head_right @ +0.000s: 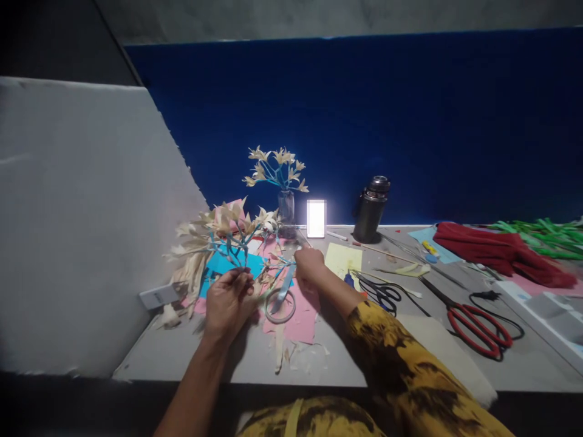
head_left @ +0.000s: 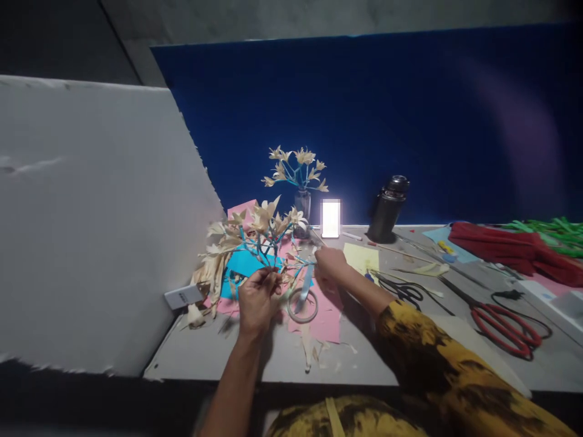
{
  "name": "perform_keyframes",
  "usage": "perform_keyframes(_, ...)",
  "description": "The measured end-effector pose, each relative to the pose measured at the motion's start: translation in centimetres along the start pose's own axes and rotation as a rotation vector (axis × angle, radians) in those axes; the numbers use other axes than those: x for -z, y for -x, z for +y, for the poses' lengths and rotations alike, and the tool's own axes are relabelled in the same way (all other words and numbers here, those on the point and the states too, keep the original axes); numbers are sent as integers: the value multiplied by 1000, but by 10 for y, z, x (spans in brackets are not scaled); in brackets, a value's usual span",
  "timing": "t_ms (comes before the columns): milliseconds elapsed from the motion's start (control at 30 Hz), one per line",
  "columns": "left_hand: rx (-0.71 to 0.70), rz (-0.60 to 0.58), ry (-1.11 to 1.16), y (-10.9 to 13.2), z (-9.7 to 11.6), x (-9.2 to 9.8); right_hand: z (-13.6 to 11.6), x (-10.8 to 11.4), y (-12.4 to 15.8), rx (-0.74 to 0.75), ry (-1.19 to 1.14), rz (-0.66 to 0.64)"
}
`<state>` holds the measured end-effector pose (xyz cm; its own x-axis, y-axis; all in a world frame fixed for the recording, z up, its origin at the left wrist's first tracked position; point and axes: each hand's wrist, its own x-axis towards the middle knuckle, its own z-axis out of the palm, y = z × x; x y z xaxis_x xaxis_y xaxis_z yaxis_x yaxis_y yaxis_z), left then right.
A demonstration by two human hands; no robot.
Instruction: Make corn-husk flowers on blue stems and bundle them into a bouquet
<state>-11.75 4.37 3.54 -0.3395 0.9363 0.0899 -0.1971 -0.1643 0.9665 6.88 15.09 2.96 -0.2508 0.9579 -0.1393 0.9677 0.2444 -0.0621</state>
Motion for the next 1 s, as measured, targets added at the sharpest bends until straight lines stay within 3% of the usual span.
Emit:
perform_keyframes(200,-16,15,-1,-1,-2,3,7,-5,-14,-8,-1,-62)
perform_keyframes(433,-49,33,-23,0,-14,-3,23,7,-9,0,-260,99)
perform_keyframes(533,-78,62,16,-2,-22,-12,26,14,11,19,-459,225)
perform_keyframes(700,36,20,121,0,-31,-47,9,13,60,116,-862,301)
perform_keyframes(800,23,-19,150,4,-31,-69,2,9,80,113,-1393,359)
perform_keyframes(867,-3,1,174,7,-30,-79,2,4,87,78,-1622,440)
perform_keyframes(933,-3,45,212,10,-28,-85,4,-3,89,55,-1663,510)
perform_keyframes(1000,-4,72,258,11,-27,-88,7,-10,89,44,-1673,471)
